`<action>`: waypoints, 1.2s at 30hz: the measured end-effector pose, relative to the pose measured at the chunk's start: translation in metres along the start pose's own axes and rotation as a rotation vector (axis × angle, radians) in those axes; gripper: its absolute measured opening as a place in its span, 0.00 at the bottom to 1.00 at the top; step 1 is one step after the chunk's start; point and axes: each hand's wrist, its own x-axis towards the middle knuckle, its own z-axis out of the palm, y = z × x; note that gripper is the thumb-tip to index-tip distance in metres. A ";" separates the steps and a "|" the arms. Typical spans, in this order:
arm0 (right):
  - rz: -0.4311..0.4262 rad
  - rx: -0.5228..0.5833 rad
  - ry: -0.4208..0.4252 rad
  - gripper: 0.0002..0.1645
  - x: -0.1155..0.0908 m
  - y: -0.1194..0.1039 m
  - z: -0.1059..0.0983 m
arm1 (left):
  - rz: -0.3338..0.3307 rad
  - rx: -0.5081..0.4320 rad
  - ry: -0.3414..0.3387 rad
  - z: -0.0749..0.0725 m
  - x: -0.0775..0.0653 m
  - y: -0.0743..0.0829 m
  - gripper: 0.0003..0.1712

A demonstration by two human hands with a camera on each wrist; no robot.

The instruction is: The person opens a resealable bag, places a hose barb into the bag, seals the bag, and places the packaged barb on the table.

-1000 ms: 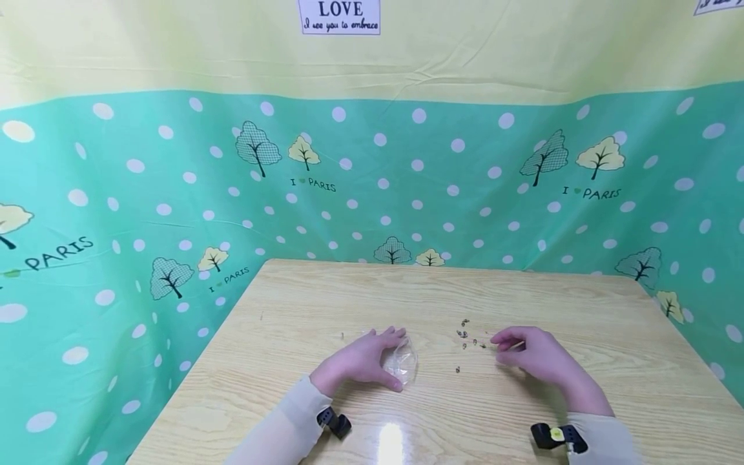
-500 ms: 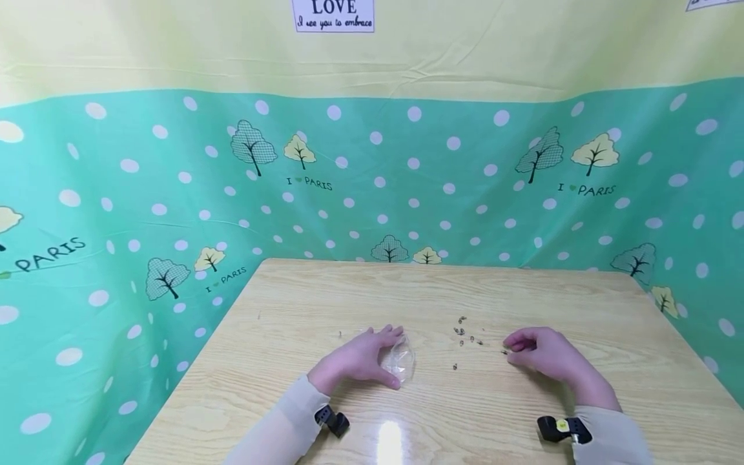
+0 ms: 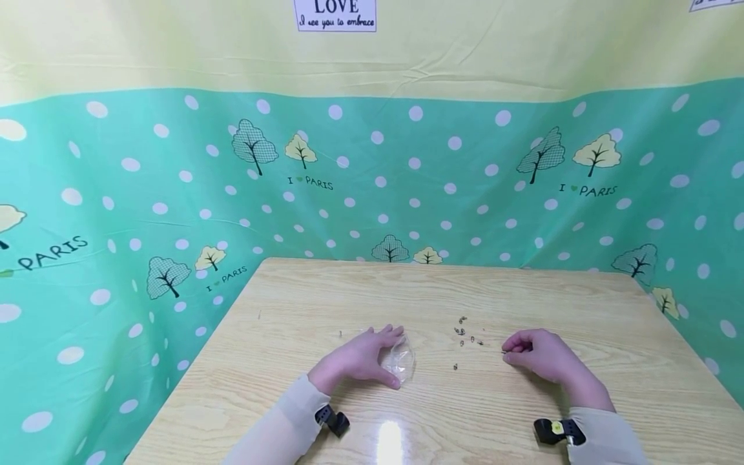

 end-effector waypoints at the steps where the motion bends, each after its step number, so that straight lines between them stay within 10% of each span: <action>1: 0.002 -0.001 0.000 0.13 0.000 0.000 0.000 | 0.001 0.002 0.002 0.000 0.000 0.000 0.57; 36: -0.015 -0.033 0.009 0.11 0.000 -0.001 0.000 | -0.018 -0.001 0.000 0.001 0.001 -0.002 0.57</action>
